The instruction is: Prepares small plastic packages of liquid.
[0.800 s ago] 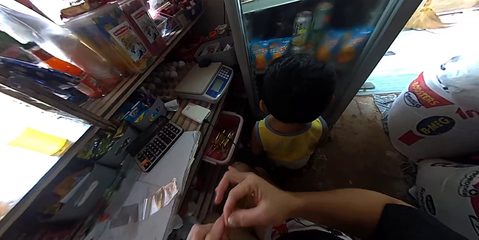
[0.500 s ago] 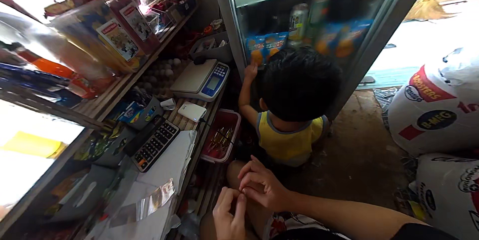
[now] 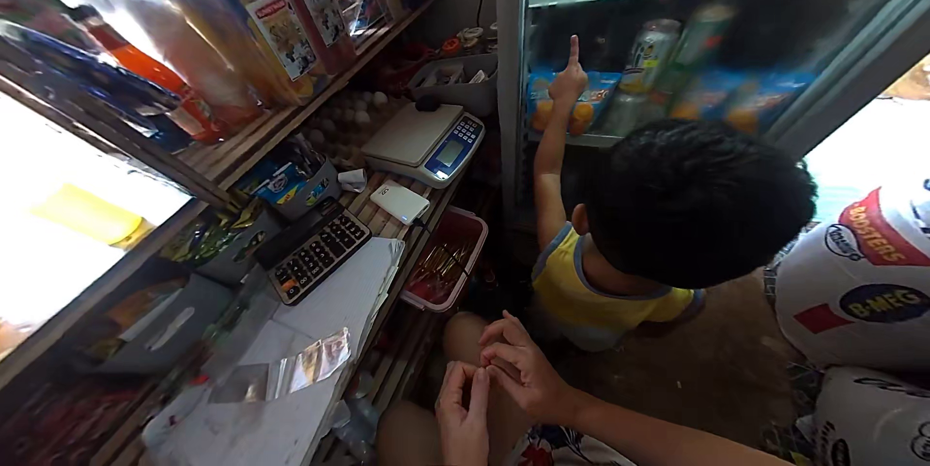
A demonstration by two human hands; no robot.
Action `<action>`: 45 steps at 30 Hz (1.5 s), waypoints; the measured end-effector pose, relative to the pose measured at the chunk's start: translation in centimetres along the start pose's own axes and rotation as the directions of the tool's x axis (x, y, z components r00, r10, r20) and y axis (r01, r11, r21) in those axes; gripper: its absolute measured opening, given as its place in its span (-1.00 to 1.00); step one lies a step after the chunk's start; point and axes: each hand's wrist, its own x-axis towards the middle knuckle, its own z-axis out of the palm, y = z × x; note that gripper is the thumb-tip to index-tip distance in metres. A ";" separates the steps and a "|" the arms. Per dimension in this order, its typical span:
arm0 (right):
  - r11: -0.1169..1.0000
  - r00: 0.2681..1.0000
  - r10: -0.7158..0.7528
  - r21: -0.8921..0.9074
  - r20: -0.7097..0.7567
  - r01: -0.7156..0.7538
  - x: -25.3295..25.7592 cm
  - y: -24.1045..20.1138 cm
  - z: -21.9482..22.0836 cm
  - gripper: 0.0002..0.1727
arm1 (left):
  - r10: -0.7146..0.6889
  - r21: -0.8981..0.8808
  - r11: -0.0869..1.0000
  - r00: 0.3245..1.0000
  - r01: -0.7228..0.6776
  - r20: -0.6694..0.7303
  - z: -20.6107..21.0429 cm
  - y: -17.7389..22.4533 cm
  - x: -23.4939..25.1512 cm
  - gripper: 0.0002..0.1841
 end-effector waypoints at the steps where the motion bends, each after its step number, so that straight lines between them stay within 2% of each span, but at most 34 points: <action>1: 0.998 0.998 0.063 0.032 0.005 -0.063 0.0 -0.2 0.1 -0.85 | 0.077 0.080 0.994 0.997 -0.075 -0.025 0.2 -0.4 0.0 -0.82; 4: 0.980 0.982 0.189 0.067 -0.026 -0.187 0.0 -0.3 0.5 -0.84 | 0.240 0.208 0.954 0.965 -0.215 -0.103 0.7 -1.5 0.0 -0.78; 7: 0.960 0.957 0.274 0.088 -0.098 -0.266 -0.3 -0.4 0.9 -0.87 | 0.258 0.205 0.953 0.949 -0.221 -0.179 0.7 -2.4 0.3 -0.78; 11: 0.950 0.937 0.310 0.080 -0.161 -0.301 -0.2 -0.8 1.1 -0.87 | 0.275 0.243 0.944 0.937 -0.222 -0.213 1.0 -2.6 0.4 -0.73; 16: 0.961 0.939 0.277 0.031 -0.206 -0.276 0.3 -1.7 0.6 -0.87 | 0.413 0.394 0.865 0.888 -0.312 -0.204 1.5 -2.3 0.5 -0.73; 22: 0.954 0.949 0.300 0.002 -0.098 -0.301 0.6 -1.3 -0.3 -0.83 | 0.488 0.523 0.764 0.869 -0.378 -0.084 1.0 -3.2 1.1 -0.71; 26: 0.974 0.974 0.218 -0.051 -0.063 -0.222 1.1 -1.1 -0.4 -0.80 | 0.434 0.532 0.775 0.899 -0.342 -0.054 0.7 -3.0 1.8 -0.70; 30: 0.960 0.962 0.272 -0.076 0.023 -0.270 0.9 -0.4 -0.2 -0.80 | 0.288 0.440 0.873 0.951 -0.210 -0.117 0.7 -3.6 1.3 -0.76; 32: 0.956 0.957 0.284 -0.088 0.057 -0.279 0.9 -0.5 -0.2 -0.82 | 0.285 0.412 0.890 0.943 -0.194 -0.173 0.6 -3.8 1.1 -0.83; 38: 0.958 0.956 0.273 -0.120 0.104 -0.261 1.4 -0.6 0.2 -0.84 | 0.390 0.506 0.823 0.904 -0.258 -0.174 -0.2 -3.8 0.8 -0.84; 42: 0.953 0.958 0.278 -0.142 0.068 -0.267 1.6 -0.6 0.2 -0.87 | 0.431 0.656 0.711 0.895 -0.255 -0.119 0.0 -3.6 0.6 -0.81; 45: 0.949 0.949 0.311 -0.074 0.057 -0.306 1.4 -0.3 0.1 -0.90 | 0.399 0.630 0.737 0.910 -0.246 -0.112 -0.1 -3.2 0.5 -0.81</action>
